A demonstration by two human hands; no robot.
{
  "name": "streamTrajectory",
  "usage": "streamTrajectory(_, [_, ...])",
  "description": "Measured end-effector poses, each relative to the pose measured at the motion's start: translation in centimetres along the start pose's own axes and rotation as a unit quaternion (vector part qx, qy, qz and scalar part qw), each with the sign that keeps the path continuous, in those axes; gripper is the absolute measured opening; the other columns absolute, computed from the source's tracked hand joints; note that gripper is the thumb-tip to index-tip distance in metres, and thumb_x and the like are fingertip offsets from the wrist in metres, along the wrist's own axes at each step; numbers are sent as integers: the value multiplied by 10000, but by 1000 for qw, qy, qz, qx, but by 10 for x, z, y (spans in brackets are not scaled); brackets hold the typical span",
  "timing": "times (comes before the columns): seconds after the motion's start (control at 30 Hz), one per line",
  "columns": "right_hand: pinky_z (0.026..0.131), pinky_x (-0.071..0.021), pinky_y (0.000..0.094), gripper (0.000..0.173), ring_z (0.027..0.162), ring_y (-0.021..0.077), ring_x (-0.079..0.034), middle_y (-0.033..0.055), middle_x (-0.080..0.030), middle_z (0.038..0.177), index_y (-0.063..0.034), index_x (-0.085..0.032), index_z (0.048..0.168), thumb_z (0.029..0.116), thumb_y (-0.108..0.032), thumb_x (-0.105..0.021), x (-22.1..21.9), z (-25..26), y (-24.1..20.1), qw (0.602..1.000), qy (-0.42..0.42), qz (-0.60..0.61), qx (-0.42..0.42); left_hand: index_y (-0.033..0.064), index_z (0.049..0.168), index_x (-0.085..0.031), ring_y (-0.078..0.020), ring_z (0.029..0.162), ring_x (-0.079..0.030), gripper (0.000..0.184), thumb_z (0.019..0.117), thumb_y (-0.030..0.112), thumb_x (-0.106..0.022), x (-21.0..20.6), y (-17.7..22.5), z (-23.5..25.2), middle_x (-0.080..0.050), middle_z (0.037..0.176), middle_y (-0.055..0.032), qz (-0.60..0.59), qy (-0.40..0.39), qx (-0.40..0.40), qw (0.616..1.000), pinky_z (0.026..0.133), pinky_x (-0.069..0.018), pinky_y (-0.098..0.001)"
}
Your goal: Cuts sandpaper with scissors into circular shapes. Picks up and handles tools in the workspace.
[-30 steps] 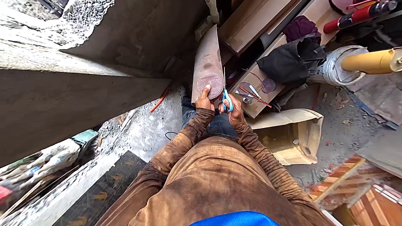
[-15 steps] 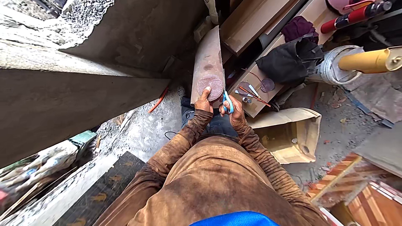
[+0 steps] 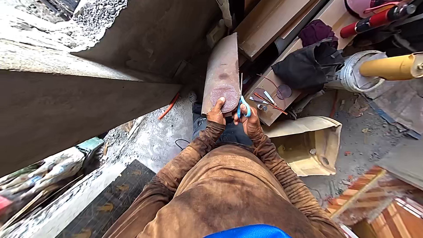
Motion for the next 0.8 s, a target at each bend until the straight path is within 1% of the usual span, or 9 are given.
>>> streamTrajectory(0.13, [535,-565,266,458,564,125,-644,21,-653,684,-65,-601,1060,998,-518,-570,7,-1,-3,999,14,-47,-12,-17,1224,-614,-271,949,-711,278,983,111,-669,0,5,0,-711,1057,-170,-5,-2,-4,1000,848,-611,-466])
streamTrajectory(0.2, [521,-580,295,471,638,164,-683,50,-678,760,-38,-586,1179,1044,-474,-468,16,-7,-5,989,52,-93,-103,-1,1263,-591,-274,974,-705,315,991,140,-662,-1,14,6,-701,1091,-166,-9,-4,-11,1000,857,-608,-480])
streamTrajectory(0.27, [589,-599,374,587,766,219,-714,89,-712,876,-40,-534,1317,1077,-542,-347,31,-12,-2,966,84,-102,-223,-22,1291,-561,-290,992,-698,327,1009,130,-627,-2,23,15,-686,1115,-188,-20,3,-23,1000,871,-604,-494])
streamTrajectory(0.3, [644,-610,416,625,827,241,-719,102,-717,927,-41,-503,1368,1076,-563,-320,40,-16,0,959,84,-96,-252,-41,1287,-558,-302,983,-704,323,1012,119,-617,-2,26,19,-687,1106,-201,-26,14,-28,999,864,-609,-502])
streamTrajectory(0.37, [713,-629,449,574,877,257,-729,105,-723,950,-21,-503,1373,1091,-492,-333,48,-24,-1,965,64,-88,-237,-41,1274,-572,-283,987,-705,315,1017,137,-615,-1,31,24,-694,1104,-189,-19,19,-34,999,878,-606,-482])
streamTrajectory(0.47, [765,-635,423,426,861,228,-730,85,-717,912,-2,-544,1269,1077,-345,-380,41,-30,-13,983,29,-63,-169,-47,1250,-580,-264,984,-699,288,1007,104,-620,3,34,28,-692,1095,-181,-17,24,-44,999,892,-599,-452])
streamTrajectory(0.57, [754,-637,368,293,784,197,-731,82,-723,859,38,-556,1225,1018,-168,-563,30,-27,-23,993,29,-62,-98,-58,1240,-588,-266,982,-702,291,988,76,-643,7,30,36,-695,1090,-192,-8,32,-45,998,889,-602,-450])
streamTrajectory(0.67, [718,-628,331,365,737,182,-721,93,-730,843,45,-582,1229,919,-94,-712,27,-23,-25,993,50,-88,-51,-62,1245,-583,-275,986,-704,301,980,64,-647,8,29,39,-695,1090,-200,3,32,-55,998,891,-603,-463])
streamTrajectory(0.8, [691,-623,322,429,733,175,-723,110,-756,936,6,-551,1305,928,-98,-727,21,-10,-23,991,76,-107,-15,-64,1212,-607,-275,973,-709,277,981,83,-650,12,30,42,-704,1071,-200,17,40,-52,998,884,-607,-460])
Point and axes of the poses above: each hand's wrist, its own z-axis towards the middle knuckle, its own x-axis out of the back of the hand, y = z × x, the point moved 1 cm from there along z, towards the middle knuckle
